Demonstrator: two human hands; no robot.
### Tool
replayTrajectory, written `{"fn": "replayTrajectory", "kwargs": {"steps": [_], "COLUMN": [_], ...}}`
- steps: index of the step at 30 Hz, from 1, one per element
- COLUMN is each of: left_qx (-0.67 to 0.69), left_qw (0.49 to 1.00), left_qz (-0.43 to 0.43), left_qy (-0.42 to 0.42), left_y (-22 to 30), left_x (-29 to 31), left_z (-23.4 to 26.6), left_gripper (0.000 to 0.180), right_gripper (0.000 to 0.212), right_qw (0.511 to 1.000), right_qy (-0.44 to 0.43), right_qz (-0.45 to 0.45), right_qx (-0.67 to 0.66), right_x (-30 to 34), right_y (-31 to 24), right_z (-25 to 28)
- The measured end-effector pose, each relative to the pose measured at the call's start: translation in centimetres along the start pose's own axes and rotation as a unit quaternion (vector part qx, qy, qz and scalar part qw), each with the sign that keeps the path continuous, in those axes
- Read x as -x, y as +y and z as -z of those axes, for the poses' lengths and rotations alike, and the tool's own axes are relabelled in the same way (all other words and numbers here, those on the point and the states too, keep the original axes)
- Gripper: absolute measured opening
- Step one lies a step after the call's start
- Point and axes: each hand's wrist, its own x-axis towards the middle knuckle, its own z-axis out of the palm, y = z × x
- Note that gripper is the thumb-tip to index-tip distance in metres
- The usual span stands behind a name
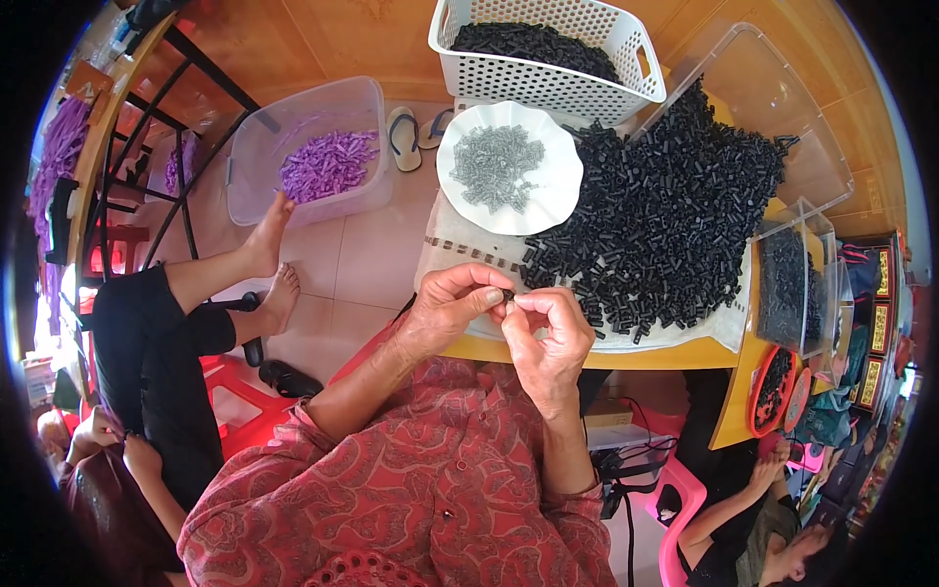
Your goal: The person assembles small plastic components by inserting pins into black plastic pieces by hand.
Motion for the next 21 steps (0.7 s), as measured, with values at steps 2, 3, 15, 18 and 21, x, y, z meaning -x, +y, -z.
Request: {"fn": "replayTrajectory", "kwargs": {"steps": [2, 3, 15, 18, 21], "left_qx": [-0.008, -0.015, -0.006, 0.001, 0.009], "left_qw": [1.0, 1.0, 1.0, 0.999, 0.999], "left_qz": [-0.01, -0.02, -0.025, -0.033, -0.032], "left_qy": [-0.003, -0.006, -0.002, 0.0, 0.003], "left_y": [0.2, 0.2, 0.3, 0.3, -0.1], "left_x": [0.0, 0.0, -0.1, -0.1, -0.1], "left_z": [0.1, 0.1, 0.2, 0.3, 0.3], "left_gripper": [0.015, 0.014, 0.015, 0.015, 0.015], "right_gripper": [0.015, 0.015, 0.013, 0.012, 0.011], "right_qw": [1.0, 1.0, 0.998, 0.997, 0.997], "right_qy": [-0.004, -0.008, -0.046, -0.071, -0.08], "right_qz": [0.003, 0.006, 0.019, 0.008, -0.002], "right_qx": [0.007, 0.014, 0.038, 0.031, 0.004], "right_x": [-0.1, -0.1, -0.8, -1.0, -1.1], "right_y": [0.0, 0.0, -1.2, -1.0, -0.7], "right_z": [0.0, 0.0, 0.1, 0.5, 0.5]}}
